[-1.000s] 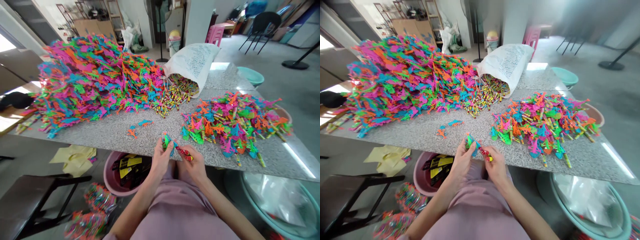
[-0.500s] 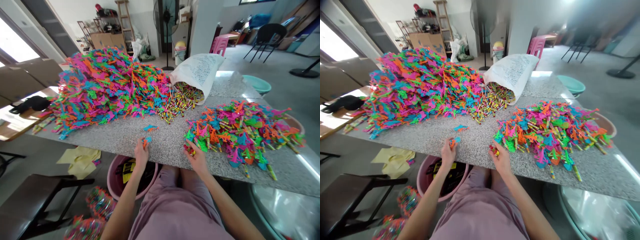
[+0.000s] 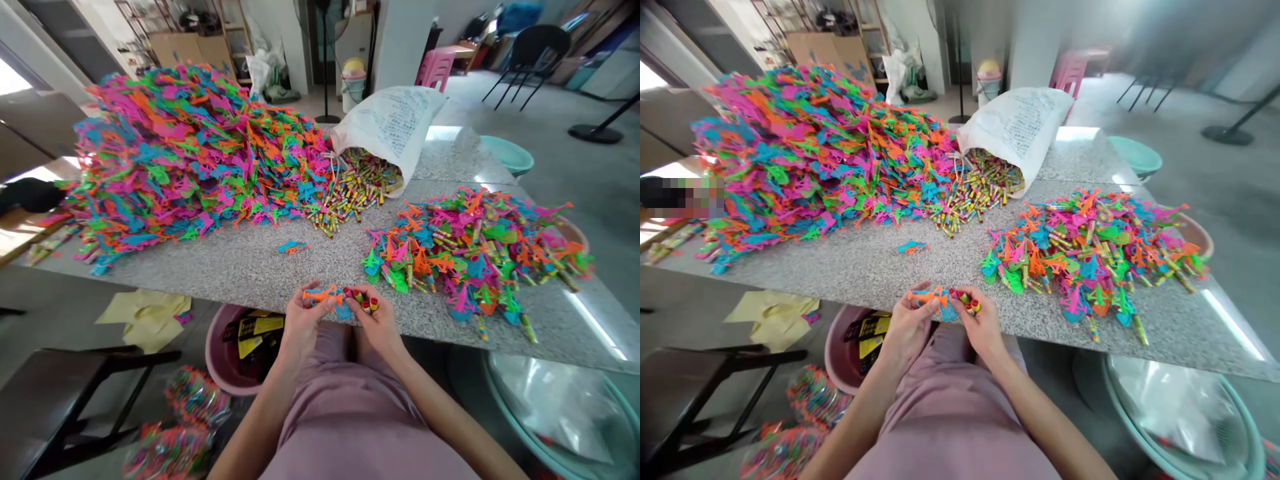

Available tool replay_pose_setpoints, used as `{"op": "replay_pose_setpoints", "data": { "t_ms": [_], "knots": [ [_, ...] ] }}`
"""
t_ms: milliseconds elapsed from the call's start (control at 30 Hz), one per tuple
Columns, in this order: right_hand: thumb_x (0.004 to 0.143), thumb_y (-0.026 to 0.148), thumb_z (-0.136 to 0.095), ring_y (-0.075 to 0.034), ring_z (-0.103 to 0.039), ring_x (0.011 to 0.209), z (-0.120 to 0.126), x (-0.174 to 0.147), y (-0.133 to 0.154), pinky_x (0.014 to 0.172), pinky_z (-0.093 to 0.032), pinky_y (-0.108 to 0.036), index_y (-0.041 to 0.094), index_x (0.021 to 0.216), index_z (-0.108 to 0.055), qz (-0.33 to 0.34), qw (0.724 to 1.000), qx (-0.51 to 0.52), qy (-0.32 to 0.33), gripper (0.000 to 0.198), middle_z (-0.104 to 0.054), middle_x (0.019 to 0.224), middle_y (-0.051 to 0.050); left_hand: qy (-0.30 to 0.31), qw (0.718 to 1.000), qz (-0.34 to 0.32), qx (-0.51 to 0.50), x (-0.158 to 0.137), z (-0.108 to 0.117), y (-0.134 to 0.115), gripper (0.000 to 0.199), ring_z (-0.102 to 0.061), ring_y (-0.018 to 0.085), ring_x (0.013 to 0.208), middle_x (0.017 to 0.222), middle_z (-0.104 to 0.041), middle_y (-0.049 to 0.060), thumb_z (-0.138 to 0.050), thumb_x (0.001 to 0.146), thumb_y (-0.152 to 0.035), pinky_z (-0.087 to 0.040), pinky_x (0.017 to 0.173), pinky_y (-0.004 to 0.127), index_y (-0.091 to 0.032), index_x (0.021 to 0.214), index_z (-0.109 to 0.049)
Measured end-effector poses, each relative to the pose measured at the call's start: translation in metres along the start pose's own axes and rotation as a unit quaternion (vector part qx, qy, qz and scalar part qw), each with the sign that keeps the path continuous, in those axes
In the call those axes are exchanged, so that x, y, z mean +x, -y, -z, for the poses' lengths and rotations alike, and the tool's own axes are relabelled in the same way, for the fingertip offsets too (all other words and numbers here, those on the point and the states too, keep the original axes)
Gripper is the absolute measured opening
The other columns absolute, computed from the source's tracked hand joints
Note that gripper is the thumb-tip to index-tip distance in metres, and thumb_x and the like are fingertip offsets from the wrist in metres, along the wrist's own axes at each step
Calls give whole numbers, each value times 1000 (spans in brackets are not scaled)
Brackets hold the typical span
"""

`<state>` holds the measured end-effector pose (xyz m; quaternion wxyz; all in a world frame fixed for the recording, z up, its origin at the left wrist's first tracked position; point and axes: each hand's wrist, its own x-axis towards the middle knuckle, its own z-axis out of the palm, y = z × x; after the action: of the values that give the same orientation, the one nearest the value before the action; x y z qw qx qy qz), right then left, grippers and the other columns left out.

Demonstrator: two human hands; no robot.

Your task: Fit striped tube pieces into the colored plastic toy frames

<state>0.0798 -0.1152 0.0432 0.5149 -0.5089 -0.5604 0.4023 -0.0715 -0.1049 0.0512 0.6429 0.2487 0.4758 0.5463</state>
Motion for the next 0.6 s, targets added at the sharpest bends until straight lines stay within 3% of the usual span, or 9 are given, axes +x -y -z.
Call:
{"op": "replay_pose_setpoints", "data": {
  "t_ms": [100,167,600],
  "knots": [
    [86,30,-59,-15,-60,75,2,-1,0,70,-47,-27,20,93,-65,19,1000,-21,-9,14,-65,82,-2,5,996,57,-75,-3,-7,10,31,-66,9,69,81,-72,1,-83,61,-24,-52,66,18,-15,86,-66],
    [86,29,-59,-16,-59,78,6,1,0,72,-46,-28,20,92,-66,41,998,-45,-14,12,-64,83,-2,23,994,62,-84,-3,-10,12,27,-66,10,71,84,-71,1,-81,64,-25,-54,66,20,-16,83,-65],
    [87,19,-55,-18,-61,83,24,-6,5,75,-50,-30,23,107,-68,103,989,-102,8,23,-64,90,-5,47,998,-32,15,-9,-17,9,41,-64,10,70,79,-65,-2,-76,71,-24,-53,67,22,-19,102,-51]
  ]
}}
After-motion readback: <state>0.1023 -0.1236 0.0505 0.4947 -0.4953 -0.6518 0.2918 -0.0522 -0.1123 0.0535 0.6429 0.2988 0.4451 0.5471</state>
